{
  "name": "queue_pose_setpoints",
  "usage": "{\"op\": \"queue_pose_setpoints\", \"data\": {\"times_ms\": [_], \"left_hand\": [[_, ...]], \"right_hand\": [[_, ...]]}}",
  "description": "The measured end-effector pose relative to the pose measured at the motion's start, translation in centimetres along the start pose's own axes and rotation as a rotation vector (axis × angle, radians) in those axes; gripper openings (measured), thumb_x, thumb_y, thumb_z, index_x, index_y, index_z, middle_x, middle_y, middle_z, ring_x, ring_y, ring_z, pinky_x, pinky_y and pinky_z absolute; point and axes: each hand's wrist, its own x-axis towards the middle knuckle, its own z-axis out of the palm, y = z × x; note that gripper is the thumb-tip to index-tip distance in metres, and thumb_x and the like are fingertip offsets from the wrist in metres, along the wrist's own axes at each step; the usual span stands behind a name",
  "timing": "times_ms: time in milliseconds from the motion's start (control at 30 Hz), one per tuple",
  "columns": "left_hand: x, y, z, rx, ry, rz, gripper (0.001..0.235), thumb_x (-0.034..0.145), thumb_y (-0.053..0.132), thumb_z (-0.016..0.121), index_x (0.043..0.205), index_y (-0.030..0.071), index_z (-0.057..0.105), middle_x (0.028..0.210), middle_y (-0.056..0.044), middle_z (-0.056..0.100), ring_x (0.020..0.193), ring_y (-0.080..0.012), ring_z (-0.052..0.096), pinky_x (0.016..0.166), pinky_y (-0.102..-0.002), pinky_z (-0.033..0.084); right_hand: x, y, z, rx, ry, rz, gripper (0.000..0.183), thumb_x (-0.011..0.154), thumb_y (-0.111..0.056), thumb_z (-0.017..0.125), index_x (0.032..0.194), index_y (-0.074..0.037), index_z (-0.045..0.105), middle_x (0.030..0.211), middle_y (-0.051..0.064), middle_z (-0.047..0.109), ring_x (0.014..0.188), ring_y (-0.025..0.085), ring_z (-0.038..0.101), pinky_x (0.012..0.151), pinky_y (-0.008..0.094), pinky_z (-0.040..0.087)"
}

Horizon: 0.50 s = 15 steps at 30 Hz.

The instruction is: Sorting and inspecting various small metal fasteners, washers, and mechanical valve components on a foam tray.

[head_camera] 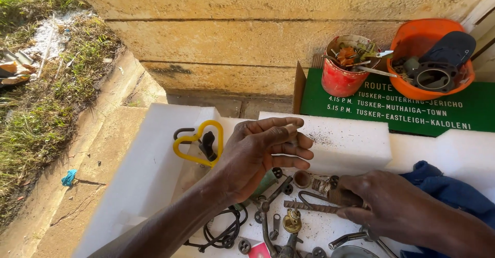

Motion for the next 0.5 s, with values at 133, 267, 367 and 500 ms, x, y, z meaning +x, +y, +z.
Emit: {"op": "queue_pose_setpoints", "data": {"times_ms": [133,267,367,500], "left_hand": [[0.3,0.8,0.0,0.133,0.080,0.016,0.027,0.095,0.005,0.065,0.117,-0.009,0.068,0.091,-0.025,0.074,0.071,-0.0303,0.073,0.066,-0.037,0.063],[0.1,1.8,-0.1,0.178,0.076,0.090,0.030,0.093,0.007,0.067,0.118,-0.011,0.069,0.092,-0.026,0.075,0.072,-0.0325,0.074,0.068,-0.039,0.065],[0.3,2.3,-0.3,0.213,0.077,0.114,0.027,0.093,0.011,0.069,0.111,-0.009,0.070,0.089,-0.025,0.075,0.070,-0.0323,0.074,0.063,-0.039,0.064],[0.4,2.7,-0.4,0.266,0.074,0.142,0.029,0.090,0.024,0.072,0.095,-0.005,0.072,0.082,-0.023,0.075,0.063,-0.0270,0.073,0.058,-0.035,0.063]], "right_hand": [[0.1,-0.7,-0.1,-0.125,-0.103,-0.030,0.029,0.095,-0.064,0.067,0.095,-0.036,0.062,0.094,-0.012,0.073,0.084,0.014,0.068,0.074,0.035,0.048],[0.9,-0.9,1.6,-0.085,0.015,-0.063,0.033,0.095,-0.070,0.061,0.103,-0.040,0.070,0.099,-0.013,0.073,0.092,0.010,0.070,0.077,0.034,0.054],[1.6,-2.1,2.6,0.056,0.214,-0.205,0.034,0.093,-0.058,0.065,0.115,-0.034,0.074,0.104,-0.009,0.081,0.093,0.015,0.078,0.076,0.038,0.062],[2.7,-4.8,3.1,0.152,0.363,-0.503,0.040,0.095,-0.038,0.068,0.130,-0.019,0.067,0.124,0.002,0.075,0.106,0.025,0.075,0.079,0.044,0.062]]}}
